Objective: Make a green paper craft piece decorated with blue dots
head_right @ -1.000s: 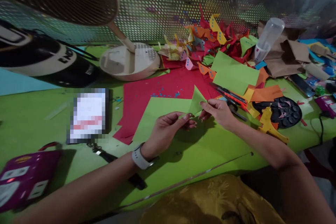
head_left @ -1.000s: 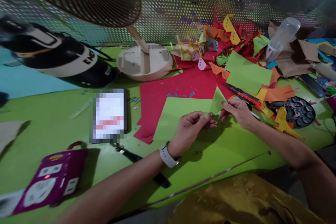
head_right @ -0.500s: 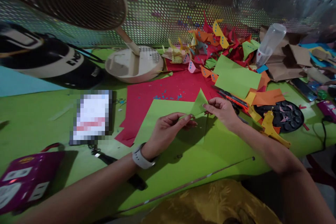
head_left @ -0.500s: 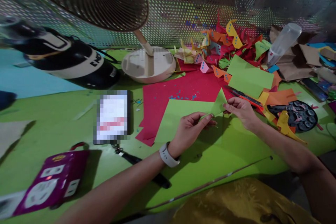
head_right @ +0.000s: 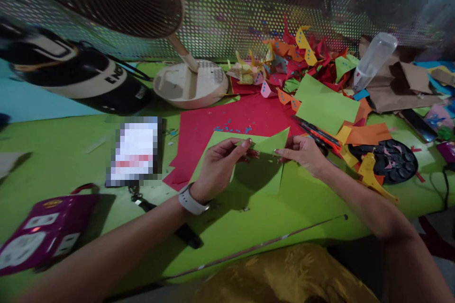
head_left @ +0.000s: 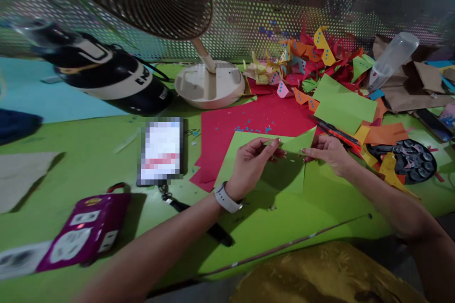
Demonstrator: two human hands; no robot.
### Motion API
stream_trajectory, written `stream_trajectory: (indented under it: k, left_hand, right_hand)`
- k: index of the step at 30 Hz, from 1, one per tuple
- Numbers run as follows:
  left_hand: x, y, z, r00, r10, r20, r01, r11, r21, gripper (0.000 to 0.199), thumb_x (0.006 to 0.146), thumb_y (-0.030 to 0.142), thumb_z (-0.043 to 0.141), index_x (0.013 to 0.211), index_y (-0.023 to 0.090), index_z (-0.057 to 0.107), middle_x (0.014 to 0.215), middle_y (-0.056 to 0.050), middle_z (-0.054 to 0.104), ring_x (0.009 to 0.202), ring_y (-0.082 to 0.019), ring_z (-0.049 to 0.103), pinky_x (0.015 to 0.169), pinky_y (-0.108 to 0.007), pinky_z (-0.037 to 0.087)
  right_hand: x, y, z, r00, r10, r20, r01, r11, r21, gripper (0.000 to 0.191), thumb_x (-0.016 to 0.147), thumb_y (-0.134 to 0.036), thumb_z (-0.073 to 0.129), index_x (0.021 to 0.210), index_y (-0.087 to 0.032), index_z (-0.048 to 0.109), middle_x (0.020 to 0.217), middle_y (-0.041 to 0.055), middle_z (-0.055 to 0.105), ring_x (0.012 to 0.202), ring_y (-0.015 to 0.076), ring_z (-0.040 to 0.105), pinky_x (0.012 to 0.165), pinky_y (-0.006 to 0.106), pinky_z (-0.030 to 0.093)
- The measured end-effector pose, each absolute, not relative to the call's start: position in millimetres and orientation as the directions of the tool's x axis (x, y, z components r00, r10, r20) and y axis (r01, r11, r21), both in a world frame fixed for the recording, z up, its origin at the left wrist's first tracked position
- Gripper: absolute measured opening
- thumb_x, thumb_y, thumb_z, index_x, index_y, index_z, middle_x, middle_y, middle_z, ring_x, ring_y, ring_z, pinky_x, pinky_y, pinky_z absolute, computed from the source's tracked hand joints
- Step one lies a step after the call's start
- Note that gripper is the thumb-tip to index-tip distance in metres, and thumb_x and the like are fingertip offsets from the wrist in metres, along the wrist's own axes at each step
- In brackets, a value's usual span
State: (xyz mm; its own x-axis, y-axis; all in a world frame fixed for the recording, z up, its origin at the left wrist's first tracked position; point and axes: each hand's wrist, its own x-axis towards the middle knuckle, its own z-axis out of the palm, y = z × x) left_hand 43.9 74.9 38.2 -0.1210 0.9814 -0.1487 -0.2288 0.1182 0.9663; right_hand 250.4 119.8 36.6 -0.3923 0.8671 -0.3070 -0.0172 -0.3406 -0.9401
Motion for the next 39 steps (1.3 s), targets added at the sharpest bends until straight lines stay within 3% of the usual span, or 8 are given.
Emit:
stream_trajectory:
  k: [6,11,18,26,39]
  left_hand:
    - [46,75,41,-0.131,0.978,-0.163,-0.341,0.110,0.934,0.037,0.062,0.050,0.085,0.075,0.019,0.072,0.067,-0.002,0.071,0.062,-0.014,0.066,0.056,-0.022,0.050]
    - [57,67,37,0.008,0.974,-0.227,-0.257,0.221,0.941,0.030,0.059,0.046,0.087,0.068,0.020,0.075,0.073,-0.004,0.075,0.065,-0.014,0.063,0.060,-0.023,0.049]
    - [58,64,29,-0.037,0.993,-0.112,-0.175,0.104,0.979,0.016,0.067,0.038,0.083,0.068,0.022,0.079,0.065,-0.001,0.068,0.060,-0.011,0.055,0.056,-0.022,0.043]
    - [56,65,26,-0.032,0.997,-0.066,-0.099,0.063,0.993,0.023,0.068,0.043,0.080,0.065,0.021,0.077,0.056,0.000,0.064,0.053,-0.011,0.050,0.051,-0.024,0.038]
    - [57,63,26,-0.033,0.987,-0.159,-0.209,0.149,0.967,0.016,0.057,0.038,0.086,0.061,0.024,0.077,0.065,0.000,0.075,0.058,-0.013,0.062,0.058,-0.024,0.051]
  right_hand:
    - [244,112,36,-0.320,0.897,-0.304,-0.093,-0.349,-0.932,0.036,0.056,-0.037,0.090,0.077,-0.016,0.068,0.072,0.0007,0.072,0.058,0.0103,0.066,0.061,0.025,0.057]
    - [238,103,38,-0.306,0.901,-0.307,-0.124,-0.358,-0.926,0.037,0.055,-0.038,0.090,0.074,-0.018,0.066,0.069,-0.0012,0.070,0.057,0.0105,0.065,0.062,0.027,0.057]
    - [235,99,35,-0.324,0.903,-0.282,-0.146,-0.342,-0.928,0.038,0.052,-0.039,0.091,0.071,-0.019,0.065,0.064,-0.0036,0.068,0.052,0.0090,0.063,0.057,0.024,0.055]
    - [236,99,29,-0.332,0.907,-0.259,-0.149,-0.321,-0.935,0.034,0.056,-0.038,0.091,0.073,-0.020,0.066,0.068,-0.0031,0.070,0.056,0.0098,0.064,0.060,0.025,0.056]
    - [230,97,36,-0.352,0.903,-0.246,-0.183,-0.324,-0.928,0.042,0.050,-0.037,0.093,0.083,-0.023,0.071,0.078,-0.0011,0.072,0.076,0.0156,0.066,0.082,0.036,0.055]
